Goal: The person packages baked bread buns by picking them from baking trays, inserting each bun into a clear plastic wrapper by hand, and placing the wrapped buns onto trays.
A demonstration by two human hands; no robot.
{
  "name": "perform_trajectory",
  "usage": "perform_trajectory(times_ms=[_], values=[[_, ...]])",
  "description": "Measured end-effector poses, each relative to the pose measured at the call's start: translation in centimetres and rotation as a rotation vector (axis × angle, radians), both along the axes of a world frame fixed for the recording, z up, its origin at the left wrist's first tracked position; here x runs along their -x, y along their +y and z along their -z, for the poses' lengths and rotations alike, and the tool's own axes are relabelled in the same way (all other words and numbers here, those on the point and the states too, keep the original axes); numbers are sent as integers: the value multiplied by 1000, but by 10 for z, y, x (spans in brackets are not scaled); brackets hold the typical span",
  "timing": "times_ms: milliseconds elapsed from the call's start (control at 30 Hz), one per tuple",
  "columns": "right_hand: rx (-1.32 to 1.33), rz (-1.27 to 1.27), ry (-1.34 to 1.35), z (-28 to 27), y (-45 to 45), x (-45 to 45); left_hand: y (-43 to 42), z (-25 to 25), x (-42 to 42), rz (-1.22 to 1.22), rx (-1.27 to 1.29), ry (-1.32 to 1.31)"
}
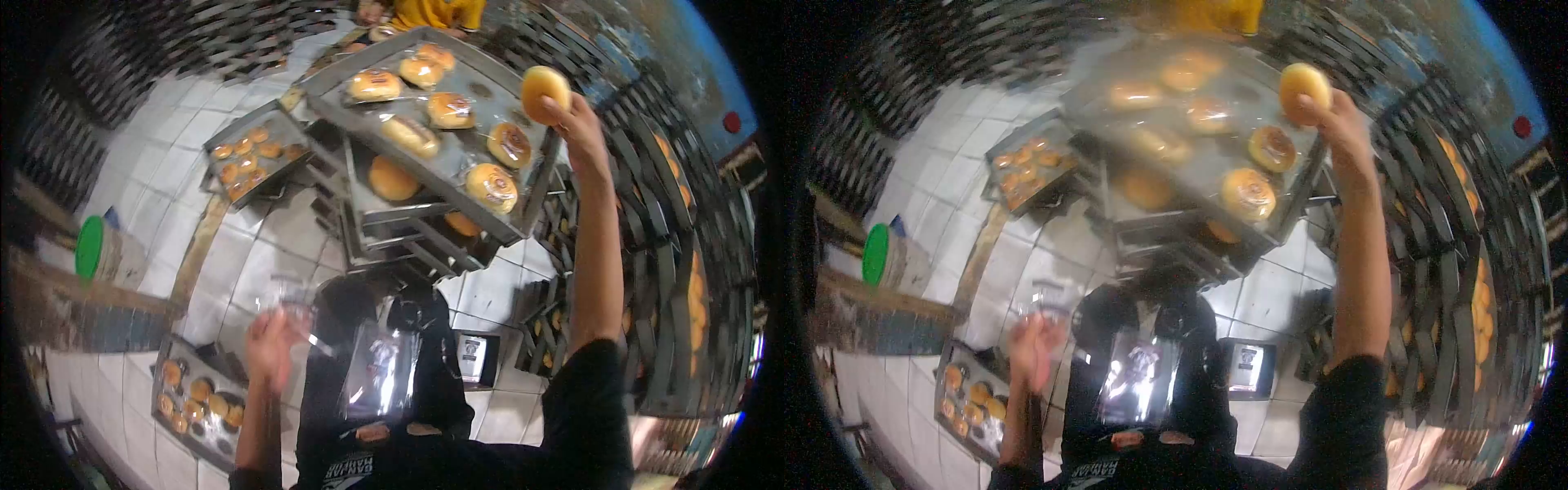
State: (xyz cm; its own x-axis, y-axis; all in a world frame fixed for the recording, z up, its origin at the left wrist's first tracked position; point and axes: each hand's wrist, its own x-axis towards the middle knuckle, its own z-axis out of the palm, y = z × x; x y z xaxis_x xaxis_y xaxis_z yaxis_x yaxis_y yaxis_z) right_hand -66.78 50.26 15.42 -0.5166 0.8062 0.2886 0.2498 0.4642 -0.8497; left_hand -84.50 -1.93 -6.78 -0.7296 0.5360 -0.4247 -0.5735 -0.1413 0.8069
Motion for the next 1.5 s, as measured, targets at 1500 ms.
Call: perform_trajectory(times_ms=[1500], values=[[-593, -707, -215, 119, -356, 42, 88, -26, -43, -141, -606, -225]])
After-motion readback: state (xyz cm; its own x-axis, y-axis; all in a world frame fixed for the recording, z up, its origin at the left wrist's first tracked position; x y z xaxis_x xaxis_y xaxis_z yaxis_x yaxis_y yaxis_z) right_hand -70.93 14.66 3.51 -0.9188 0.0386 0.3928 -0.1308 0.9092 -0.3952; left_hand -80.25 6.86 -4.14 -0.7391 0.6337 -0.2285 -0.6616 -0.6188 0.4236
